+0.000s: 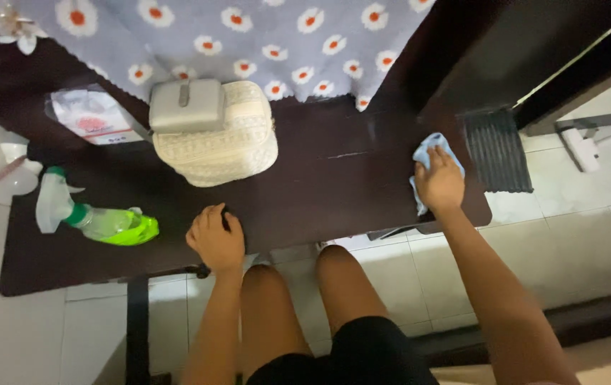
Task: The person cleans a dark wooden table by first moving a white bag and other items aside. They spray a green cleaning liquid onto the surface and wipe it with a blue cloth. The person then cleans the side of the table and returns the items to their original positions.
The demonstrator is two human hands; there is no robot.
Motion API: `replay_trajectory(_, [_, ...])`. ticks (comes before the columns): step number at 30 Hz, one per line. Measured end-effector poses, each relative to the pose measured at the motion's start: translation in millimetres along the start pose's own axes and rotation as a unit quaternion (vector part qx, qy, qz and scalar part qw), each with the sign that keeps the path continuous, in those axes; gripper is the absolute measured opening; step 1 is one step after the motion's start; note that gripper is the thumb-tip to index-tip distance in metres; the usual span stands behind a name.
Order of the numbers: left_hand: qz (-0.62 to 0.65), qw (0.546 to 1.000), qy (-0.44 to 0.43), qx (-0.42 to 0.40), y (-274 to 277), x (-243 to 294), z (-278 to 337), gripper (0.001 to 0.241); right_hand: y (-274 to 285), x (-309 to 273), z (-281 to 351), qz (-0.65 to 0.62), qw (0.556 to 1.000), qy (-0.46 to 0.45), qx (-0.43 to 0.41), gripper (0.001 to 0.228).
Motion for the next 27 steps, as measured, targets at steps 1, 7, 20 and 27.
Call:
replay_trajectory(1, [-0.004, 1.000, -0.001, -0.009, -1.8, -0.9, 1.5, 0.018, -5.9, -4.3, -8.0, -0.006, 1.000, 0.006, -0.009, 0.044])
replay_trajectory(7, [0.004, 0.999, -0.005, -0.033, -2.9, 1.2, -2.5, 0.018, -44.4, -27.4, -57.6, -0.046, 0.997, 0.060, -0.003, 0.044])
replay_trajectory(20, [0.014, 0.997, -0.067, -0.038, -3.2, 7.8, 2.0, 0.024, 12.6, -102.0, 67.8, -0.137, 0.980, 0.122, -0.078, 0.057])
replay_trajectory(27, [0.151, 0.975, -0.049, -0.158, 9.1, 118.6, 8.5, 0.041, 19.3, -114.9, 5.6, -0.207, 0.972, 0.099, -0.043, 0.050])
Point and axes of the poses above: each hand's wrist, its own z-axis away from the middle knuckle, its own y-axis out of the back of the hand, x = y × z, the point moved 6 cm from there along -z, towards the middle knuckle, and after that the axes turned 8 degrees about x, right-handed, at the moved point
